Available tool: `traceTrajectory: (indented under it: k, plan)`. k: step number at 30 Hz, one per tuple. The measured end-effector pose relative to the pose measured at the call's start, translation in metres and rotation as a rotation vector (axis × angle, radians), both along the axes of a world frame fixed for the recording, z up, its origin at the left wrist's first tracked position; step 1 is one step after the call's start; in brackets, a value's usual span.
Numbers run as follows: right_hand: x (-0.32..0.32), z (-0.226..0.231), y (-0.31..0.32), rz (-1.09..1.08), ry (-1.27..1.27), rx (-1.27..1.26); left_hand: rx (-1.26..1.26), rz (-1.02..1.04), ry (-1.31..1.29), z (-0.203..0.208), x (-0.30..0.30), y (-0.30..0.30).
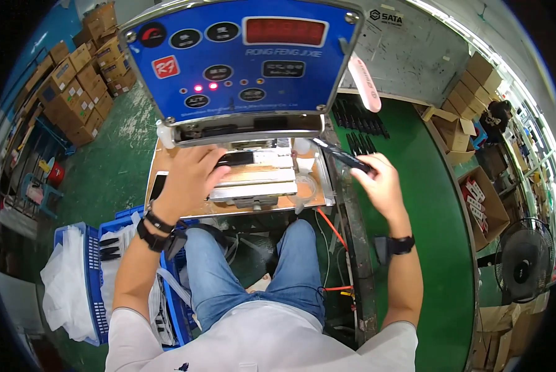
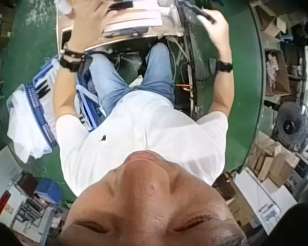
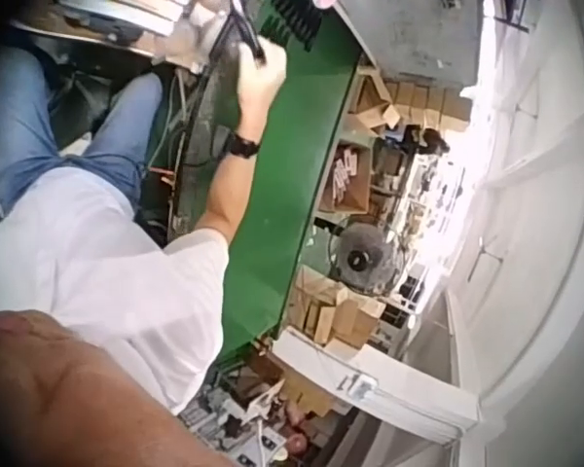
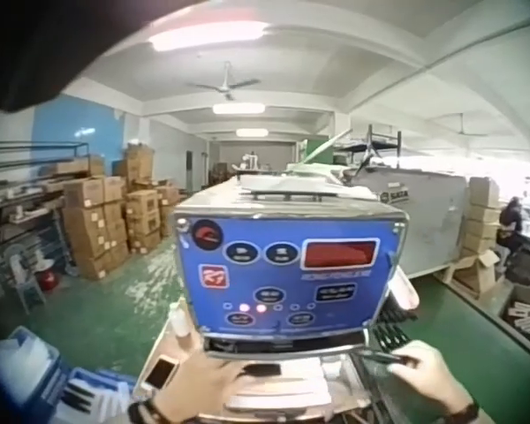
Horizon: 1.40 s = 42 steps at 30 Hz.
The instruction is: Picking industrial components from a crate, processing them through a machine, and placing them onto a conveyor belt.
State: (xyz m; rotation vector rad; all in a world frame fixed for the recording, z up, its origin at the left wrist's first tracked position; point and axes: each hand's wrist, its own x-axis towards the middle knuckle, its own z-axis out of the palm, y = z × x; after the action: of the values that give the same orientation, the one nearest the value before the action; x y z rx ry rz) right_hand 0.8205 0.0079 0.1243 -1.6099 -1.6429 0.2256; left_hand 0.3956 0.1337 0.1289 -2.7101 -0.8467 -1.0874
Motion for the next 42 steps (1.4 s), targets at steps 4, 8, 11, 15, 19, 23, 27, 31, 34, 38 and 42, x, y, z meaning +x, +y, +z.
traceTrajectory:
  k: [4, 8, 11, 15, 19, 23, 27, 31, 34, 38, 42]
  plan:
    - [0.116, -0.070, -0.040, -0.299, 0.030, 0.022, -0.128, 0.003, 0.102, -0.006, 0.037, 0.004]
    - [0.185, -0.111, -0.053, -0.576, 0.137, -0.161, -0.107, 0.073, 0.125, -0.007, 0.036, -0.007]
    - [0.223, -0.146, -0.042, -0.746, -0.262, -0.339, -0.070, 0.107, 0.019, -0.004, 0.013, -0.026]
    - [0.226, -0.170, -0.017, -0.643, -0.416, -0.328, -0.161, 0.224, -0.205, -0.024, -0.066, -0.051]
    - [0.281, -0.191, 0.017, -0.547, -0.358, -0.300, -0.318, 0.537, -0.439, -0.084, -0.190, -0.064]
    - [0.256, -0.192, 0.072, -0.506, -0.326, -0.374, -0.469, 1.098, -0.455, -0.176, -0.374, -0.100]
    - [0.237, -0.164, 0.045, -0.572, -0.532, -0.412, -0.841, 1.338, -0.746, -0.207, -0.454, -0.118]
    - [0.264, -0.162, 0.009, -0.587, -0.301, -0.458, -0.722, 1.581, -0.447, -0.269, -0.519, -0.115]
    - [0.204, -0.118, -0.013, -0.559, -0.040, -0.650, -0.937, 1.631, -0.599, -0.283, -0.551, -0.116]
    - [0.223, -0.090, -0.041, -0.458, -0.032, -0.547, -1.440, 1.058, -0.936, -0.292, -0.548, -0.086]
    - [0.109, -0.065, 0.011, -0.275, -0.102, -0.444, -1.014, 1.185, -0.770, -0.299, -0.583, -0.118]
